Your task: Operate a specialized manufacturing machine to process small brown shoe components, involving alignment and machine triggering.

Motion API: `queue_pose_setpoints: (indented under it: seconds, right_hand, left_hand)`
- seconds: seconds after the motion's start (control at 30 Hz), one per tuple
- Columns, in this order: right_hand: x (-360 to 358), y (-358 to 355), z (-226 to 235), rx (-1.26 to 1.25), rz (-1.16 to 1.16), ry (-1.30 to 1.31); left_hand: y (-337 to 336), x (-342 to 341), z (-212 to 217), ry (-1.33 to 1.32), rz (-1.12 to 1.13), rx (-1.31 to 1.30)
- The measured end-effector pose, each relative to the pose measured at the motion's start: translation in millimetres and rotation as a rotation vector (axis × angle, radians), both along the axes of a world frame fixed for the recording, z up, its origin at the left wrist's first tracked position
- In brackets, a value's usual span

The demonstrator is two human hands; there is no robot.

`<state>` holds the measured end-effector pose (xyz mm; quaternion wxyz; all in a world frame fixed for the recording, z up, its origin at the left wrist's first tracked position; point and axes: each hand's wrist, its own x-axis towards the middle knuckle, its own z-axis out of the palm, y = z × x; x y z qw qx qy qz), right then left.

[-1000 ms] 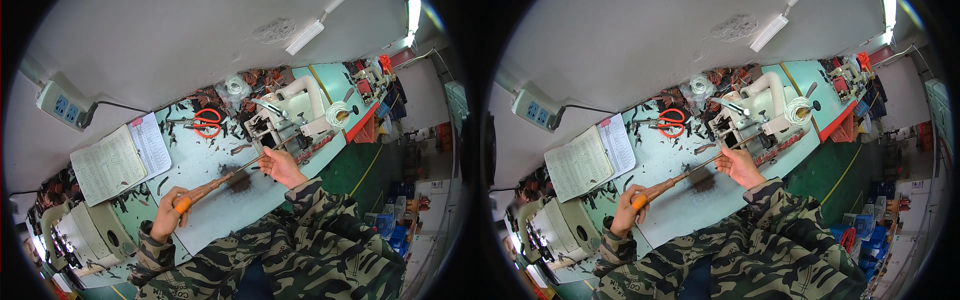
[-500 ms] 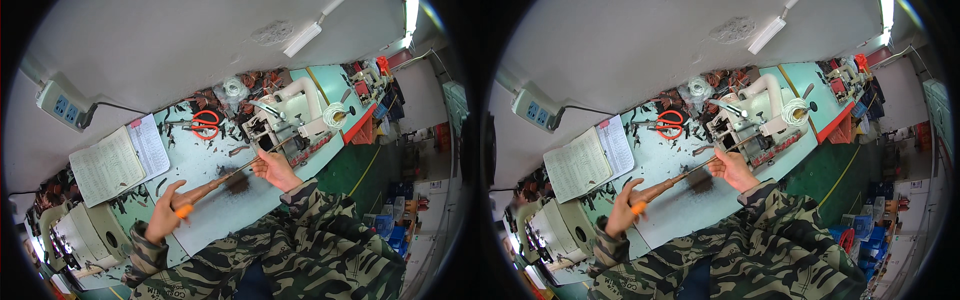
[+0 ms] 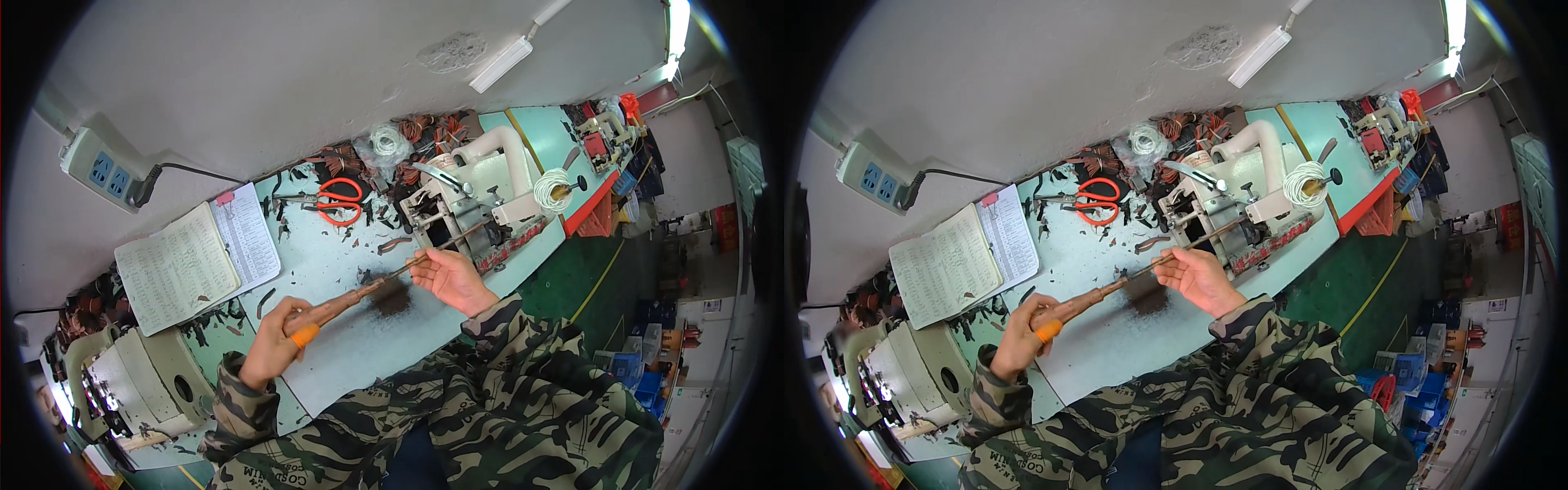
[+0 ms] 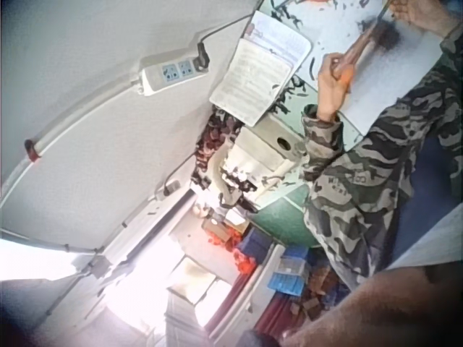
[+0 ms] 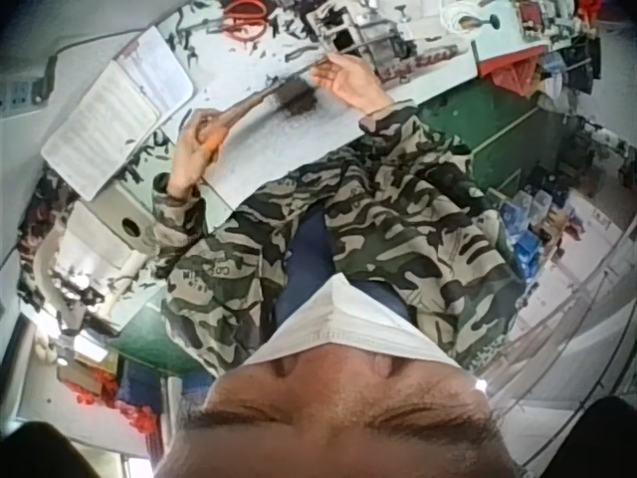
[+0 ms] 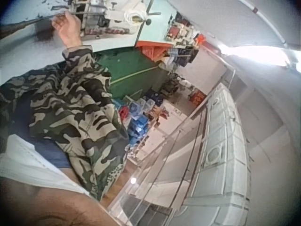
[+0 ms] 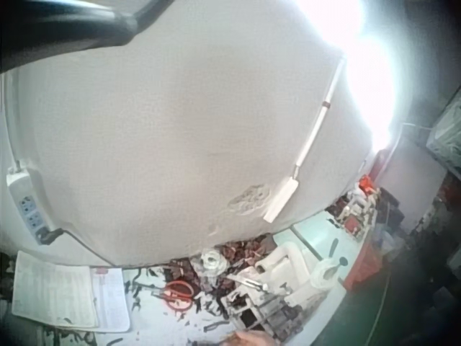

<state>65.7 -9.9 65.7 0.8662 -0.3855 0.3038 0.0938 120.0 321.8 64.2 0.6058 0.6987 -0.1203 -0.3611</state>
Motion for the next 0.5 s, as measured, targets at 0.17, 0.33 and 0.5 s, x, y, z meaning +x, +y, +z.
queue_pose_setpoints:
  seconds: [0.17, 0.33, 0.5]
  right_hand:
    - [-7, -6, 11, -0.229, 0.085, 0.083]
    - [-45, -100, 33, -1.315, -0.437, -0.099]
    - [-40, -173, 34, -1.445, -0.090, -0.160]
  left_hand:
    - [-21, -16, 4, -0.877, 0.095, 0.315]
    - [-25, -14, 17, -0.627, 0.072, 0.112]
    - [-20, -10, 13, -0.363, 0.126, -0.009]
